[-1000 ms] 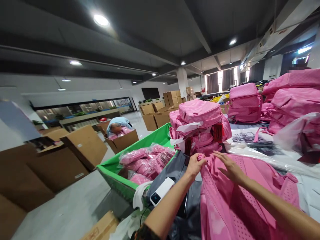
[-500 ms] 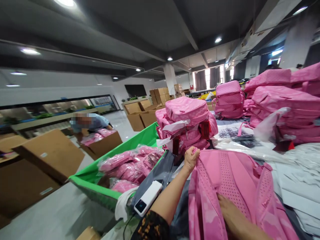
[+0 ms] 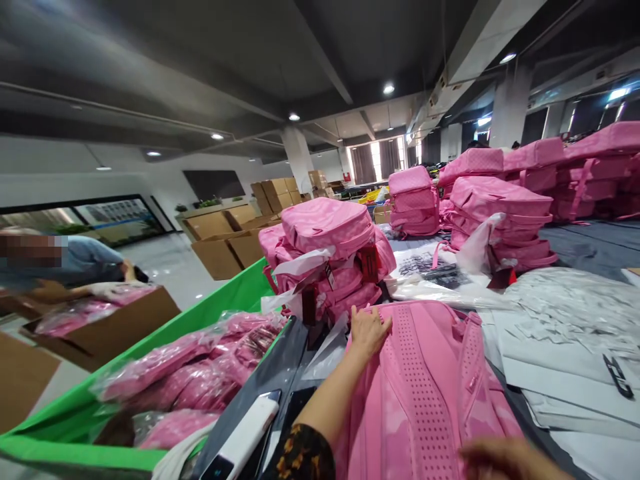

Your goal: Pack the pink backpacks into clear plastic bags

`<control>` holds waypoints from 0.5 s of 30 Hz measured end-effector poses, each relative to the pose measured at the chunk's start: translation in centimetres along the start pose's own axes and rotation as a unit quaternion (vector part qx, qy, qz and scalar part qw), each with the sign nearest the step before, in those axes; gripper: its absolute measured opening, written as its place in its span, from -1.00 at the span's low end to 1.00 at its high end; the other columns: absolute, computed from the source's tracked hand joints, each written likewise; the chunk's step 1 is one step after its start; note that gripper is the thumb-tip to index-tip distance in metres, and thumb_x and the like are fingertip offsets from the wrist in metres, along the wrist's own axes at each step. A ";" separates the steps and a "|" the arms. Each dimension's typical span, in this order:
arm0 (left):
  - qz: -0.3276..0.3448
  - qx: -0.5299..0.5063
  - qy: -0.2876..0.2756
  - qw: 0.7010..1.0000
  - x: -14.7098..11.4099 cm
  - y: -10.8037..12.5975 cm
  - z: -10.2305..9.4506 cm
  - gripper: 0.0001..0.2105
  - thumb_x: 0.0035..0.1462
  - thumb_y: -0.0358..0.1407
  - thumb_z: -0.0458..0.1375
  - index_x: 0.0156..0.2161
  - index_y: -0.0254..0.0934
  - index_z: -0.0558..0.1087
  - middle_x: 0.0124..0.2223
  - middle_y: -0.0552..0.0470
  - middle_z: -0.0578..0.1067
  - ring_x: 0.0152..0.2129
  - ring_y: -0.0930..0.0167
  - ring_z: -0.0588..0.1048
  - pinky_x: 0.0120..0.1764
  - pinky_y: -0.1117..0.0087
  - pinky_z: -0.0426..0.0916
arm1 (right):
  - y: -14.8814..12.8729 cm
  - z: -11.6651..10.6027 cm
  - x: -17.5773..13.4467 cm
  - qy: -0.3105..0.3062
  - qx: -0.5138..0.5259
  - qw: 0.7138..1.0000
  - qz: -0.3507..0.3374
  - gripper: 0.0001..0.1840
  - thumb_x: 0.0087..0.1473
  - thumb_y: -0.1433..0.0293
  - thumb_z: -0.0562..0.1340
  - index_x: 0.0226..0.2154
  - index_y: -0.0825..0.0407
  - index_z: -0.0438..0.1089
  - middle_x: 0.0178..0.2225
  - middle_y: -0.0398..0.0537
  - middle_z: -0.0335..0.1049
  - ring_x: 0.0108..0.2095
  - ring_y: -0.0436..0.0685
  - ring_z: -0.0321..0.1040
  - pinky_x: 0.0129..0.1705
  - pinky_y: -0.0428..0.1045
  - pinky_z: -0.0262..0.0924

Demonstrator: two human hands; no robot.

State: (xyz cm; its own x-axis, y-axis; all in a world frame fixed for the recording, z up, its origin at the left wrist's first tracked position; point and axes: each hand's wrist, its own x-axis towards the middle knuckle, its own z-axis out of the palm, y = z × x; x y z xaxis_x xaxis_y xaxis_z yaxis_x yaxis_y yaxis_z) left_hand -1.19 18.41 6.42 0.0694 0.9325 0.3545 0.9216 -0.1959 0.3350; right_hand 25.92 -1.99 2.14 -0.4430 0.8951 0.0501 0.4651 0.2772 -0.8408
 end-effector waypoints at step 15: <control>0.428 -0.059 -0.106 0.896 3.0 12.2 3.0 -0.66 0.21 -0.27 0.33 0.09 -0.15 0.49 0.28 0.03 0.45 0.32 0.22 0.19 0.29 0.16 0.15 | -1.3 -10.1 11.5 0.333 -0.132 0.934 -0.011 -0.55 0.10 -0.11 0.08 -0.30 -0.08 0.28 -0.46 -0.13 0.44 -0.47 0.13 0.40 -0.35 0.00 0.26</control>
State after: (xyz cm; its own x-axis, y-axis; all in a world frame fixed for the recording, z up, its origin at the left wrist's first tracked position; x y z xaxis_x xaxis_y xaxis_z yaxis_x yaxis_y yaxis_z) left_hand 11.44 19.75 8.93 0.8132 0.4604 0.3561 0.4510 -0.8851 0.1146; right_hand 27.97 11.43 9.22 0.0791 0.8823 0.4639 0.6730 0.2961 -0.6778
